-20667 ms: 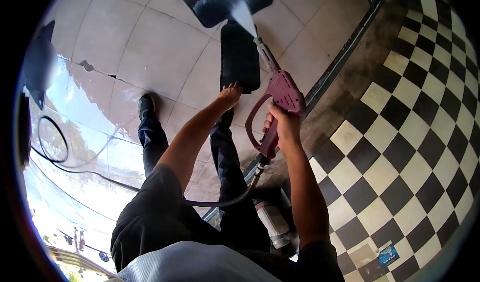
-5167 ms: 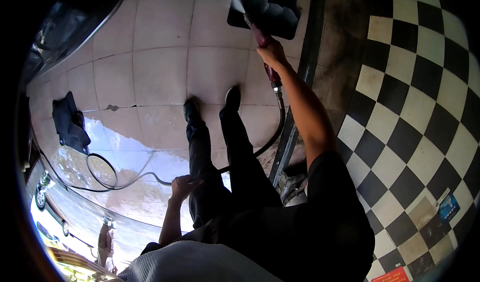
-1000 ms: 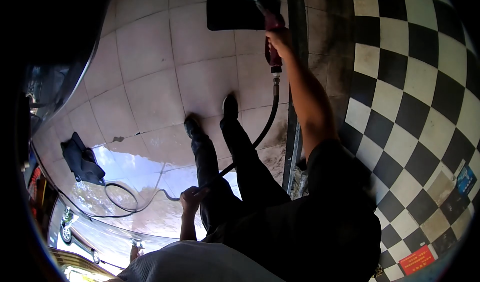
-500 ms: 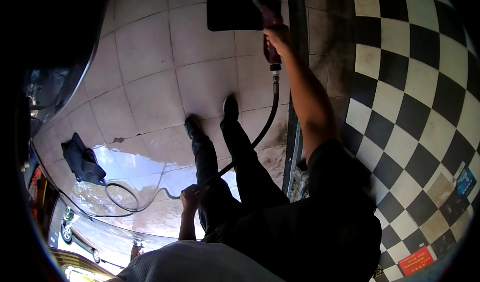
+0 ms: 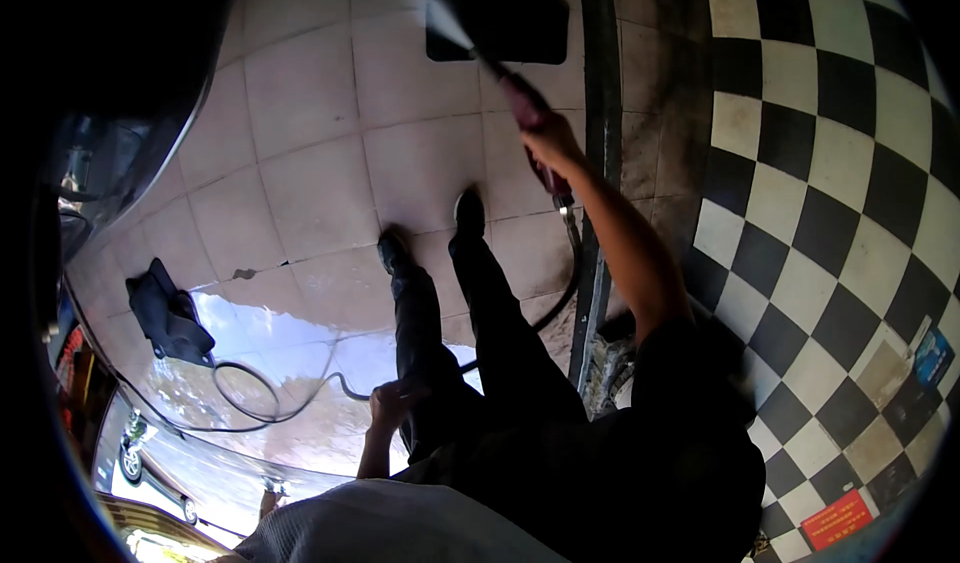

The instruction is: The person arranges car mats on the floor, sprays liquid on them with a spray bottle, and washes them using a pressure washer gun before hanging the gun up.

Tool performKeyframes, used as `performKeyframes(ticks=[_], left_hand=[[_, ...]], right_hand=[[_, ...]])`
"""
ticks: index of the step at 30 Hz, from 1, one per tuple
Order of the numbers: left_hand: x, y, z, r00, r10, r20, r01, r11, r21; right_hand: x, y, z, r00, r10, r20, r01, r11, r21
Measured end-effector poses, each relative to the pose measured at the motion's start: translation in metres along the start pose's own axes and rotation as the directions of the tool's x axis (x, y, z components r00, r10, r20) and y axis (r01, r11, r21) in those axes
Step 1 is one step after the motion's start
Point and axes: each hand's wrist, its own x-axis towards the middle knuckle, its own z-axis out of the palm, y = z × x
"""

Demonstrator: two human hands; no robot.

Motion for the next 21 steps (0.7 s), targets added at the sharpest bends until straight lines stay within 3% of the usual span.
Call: performKeyframes(ticks=[2, 3, 6, 7, 8, 10, 11, 12, 14, 15, 16, 17, 18, 21], left_hand=[[-0.015, 0.008, -0.005, 0.998, 0.041, 0.056, -0.038, 0.998, -0.05], [-0.021, 0.003, -0.005, 0.995, 0.025, 0.097, -0.022, 0.999, -0.036], [-0.033, -0.025, 0.003, 0.99, 0.137, -0.036, -0.136, 0.99, 0.036], [-0.038, -0.028, 0.001, 0.998, 0.043, -0.045, -0.048, 0.99, -0.132], [-0.034, -0.026, -0.009, 0.992, 0.121, -0.02, -0.122, 0.99, -0.076], [-0.018, -0.028, -0.032, 0.964, 0.261, 0.05, -0.262, 0.965, 0.023], [0.0, -0.02, -0.036, 0.977, 0.214, 0.017, -0.215, 0.973, 0.09], [0.027, -0.009, -0.039, 0.992, 0.126, 0.015, -0.127, 0.977, 0.17], [0.105, 0.05, -0.026, 0.922, 0.367, -0.123, -0.31, 0.89, 0.333], [0.154, 0.088, -0.013, 0.931, 0.346, -0.114, -0.289, 0.892, 0.346], [0.209, 0.133, -0.001, 0.879, 0.475, -0.045, -0.415, 0.807, 0.421], [0.262, 0.174, 0.023, 0.851, 0.497, -0.173, -0.434, 0.848, 0.303], [0.325, 0.209, 0.05, 0.745, 0.628, -0.224, -0.472, 0.734, 0.488], [0.51, 0.334, 0.12, 0.557, 0.823, -0.109, -0.581, 0.48, 0.657]], right_hand=[[-0.033, -0.006, 0.006, 0.994, -0.072, 0.084, 0.076, 0.996, -0.037], [-0.04, -0.003, 0.005, 0.995, -0.014, 0.097, 0.006, 0.997, 0.08], [-0.032, 0.023, -0.017, 0.999, 0.027, 0.037, -0.037, 0.95, 0.311], [-0.026, 0.031, -0.033, 0.992, 0.064, 0.11, -0.096, 0.942, 0.32], [-0.023, 0.038, -0.043, 0.984, 0.132, 0.117, -0.171, 0.883, 0.437], [-0.023, 0.051, -0.061, 0.992, 0.118, 0.044, -0.122, 0.819, 0.56], [-0.022, 0.06, -0.069, 0.987, 0.162, 0.012, -0.136, 0.783, 0.607], [-0.018, 0.077, -0.075, 0.979, 0.202, 0.003, -0.157, 0.751, 0.642], [0.002, 0.11, -0.09, 0.962, 0.272, -0.002, -0.192, 0.685, 0.703], [0.014, 0.126, -0.096, 0.952, 0.303, -0.04, -0.185, 0.673, 0.716], [0.033, 0.153, -0.101, 0.945, 0.327, 0.028, -0.213, 0.547, 0.81], [0.048, 0.172, -0.107, 0.936, 0.35, 0.04, -0.228, 0.514, 0.827], [0.067, 0.19, -0.113, 0.928, 0.369, 0.051, -0.24, 0.485, 0.841], [0.103, 0.223, -0.12, 0.92, 0.391, 0.023, -0.23, 0.491, 0.84]])
